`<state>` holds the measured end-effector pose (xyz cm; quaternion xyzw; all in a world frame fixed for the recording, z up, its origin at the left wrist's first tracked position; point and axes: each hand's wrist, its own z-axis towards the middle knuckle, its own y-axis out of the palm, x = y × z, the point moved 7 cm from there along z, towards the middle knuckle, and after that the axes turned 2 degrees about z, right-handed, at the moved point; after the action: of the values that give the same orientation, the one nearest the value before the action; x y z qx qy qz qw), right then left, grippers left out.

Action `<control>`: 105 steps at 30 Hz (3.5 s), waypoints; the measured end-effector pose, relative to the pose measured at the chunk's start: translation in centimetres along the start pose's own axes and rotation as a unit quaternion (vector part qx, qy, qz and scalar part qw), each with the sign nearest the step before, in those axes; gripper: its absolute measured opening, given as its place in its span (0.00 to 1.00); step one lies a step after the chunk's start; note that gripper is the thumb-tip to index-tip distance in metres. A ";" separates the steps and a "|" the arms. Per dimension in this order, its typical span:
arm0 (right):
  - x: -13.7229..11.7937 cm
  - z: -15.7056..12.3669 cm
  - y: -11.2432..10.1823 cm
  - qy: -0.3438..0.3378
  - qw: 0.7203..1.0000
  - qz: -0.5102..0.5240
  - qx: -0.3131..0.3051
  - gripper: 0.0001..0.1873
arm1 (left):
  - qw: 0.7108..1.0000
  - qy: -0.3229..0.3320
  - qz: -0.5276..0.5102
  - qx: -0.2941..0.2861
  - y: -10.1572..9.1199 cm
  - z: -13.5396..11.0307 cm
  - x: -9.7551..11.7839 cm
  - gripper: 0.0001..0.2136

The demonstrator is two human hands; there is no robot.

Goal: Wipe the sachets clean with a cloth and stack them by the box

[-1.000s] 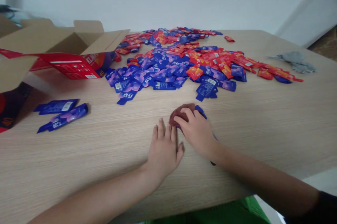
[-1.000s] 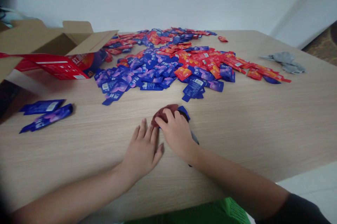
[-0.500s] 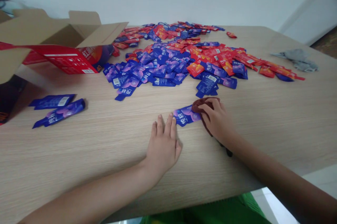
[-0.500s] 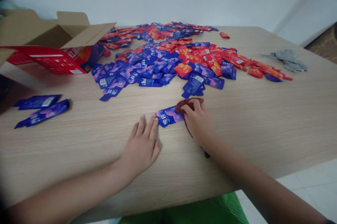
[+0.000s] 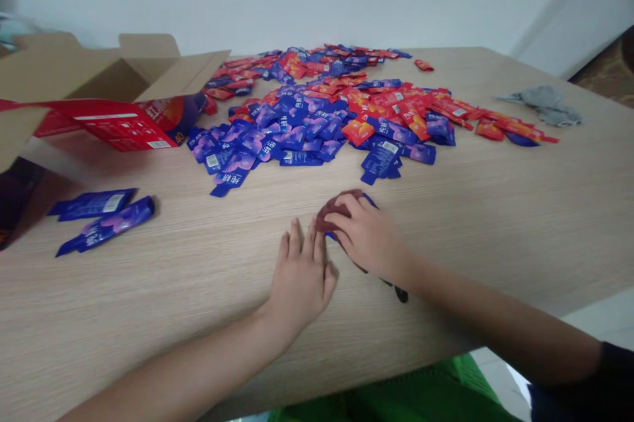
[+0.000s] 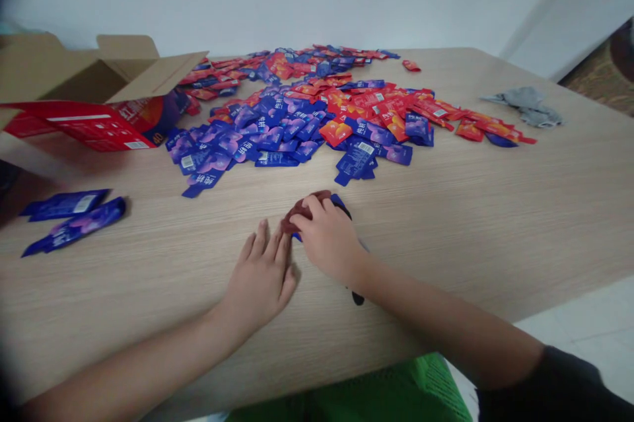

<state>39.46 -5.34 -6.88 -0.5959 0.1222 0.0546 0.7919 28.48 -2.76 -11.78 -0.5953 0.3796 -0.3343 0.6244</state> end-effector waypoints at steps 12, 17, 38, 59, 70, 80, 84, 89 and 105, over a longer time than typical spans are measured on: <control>5.9 -2.7 -0.3 0.083 0.995 -0.049 0.029 0.14 | 1.000 -0.005 -0.008 -0.018 0.1 0.1 0.1 0.32; 9.5 -3.1 -0.9 0.105 0.994 -0.042 0.014 0.13 | 1.000 -0.003 -0.001 -0.008 0.2 0.0 0.1 0.32; 4.6 -2.4 -0.6 0.031 0.999 0.018 0.029 0.11 | 1.000 0.000 -0.008 -0.029 -0.1 0.1 0.0 0.31; 2.5 0.9 -2.9 0.011 0.997 0.075 0.020 0.14 | 1.000 0.001 -0.004 0.002 -0.3 0.0 0.0 0.30; 2.9 0.0 0.6 0.040 0.999 0.006 0.021 0.14 | 1.000 -0.004 -0.010 -0.022 -0.3 0.2 0.0 0.31; 9.0 -2.5 -0.4 0.122 0.992 0.000 0.043 0.14 | 0.999 -0.001 -0.013 -0.038 -0.2 0.2 0.2 0.32; 10.3 -2.2 -1.1 0.121 0.992 0.018 0.000 0.13 | 1.000 -0.002 -0.009 -0.026 -0.2 0.1 0.1 0.31; 7.0 -0.4 -3.1 0.072 0.995 0.052 0.043 0.13 | 1.000 0.000 -0.009 -0.011 -0.2 0.2 0.0 0.30; 5.0 -1.3 0.0 0.040 0.998 0.048 0.018 0.13 | 0.999 -0.005 -0.011 -0.040 -0.1 0.4 0.1 0.31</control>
<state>44.11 -6.87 -8.50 -0.5769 0.1825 0.0665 0.7934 28.88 -2.66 -11.69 -0.6260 0.3828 -0.3229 0.5978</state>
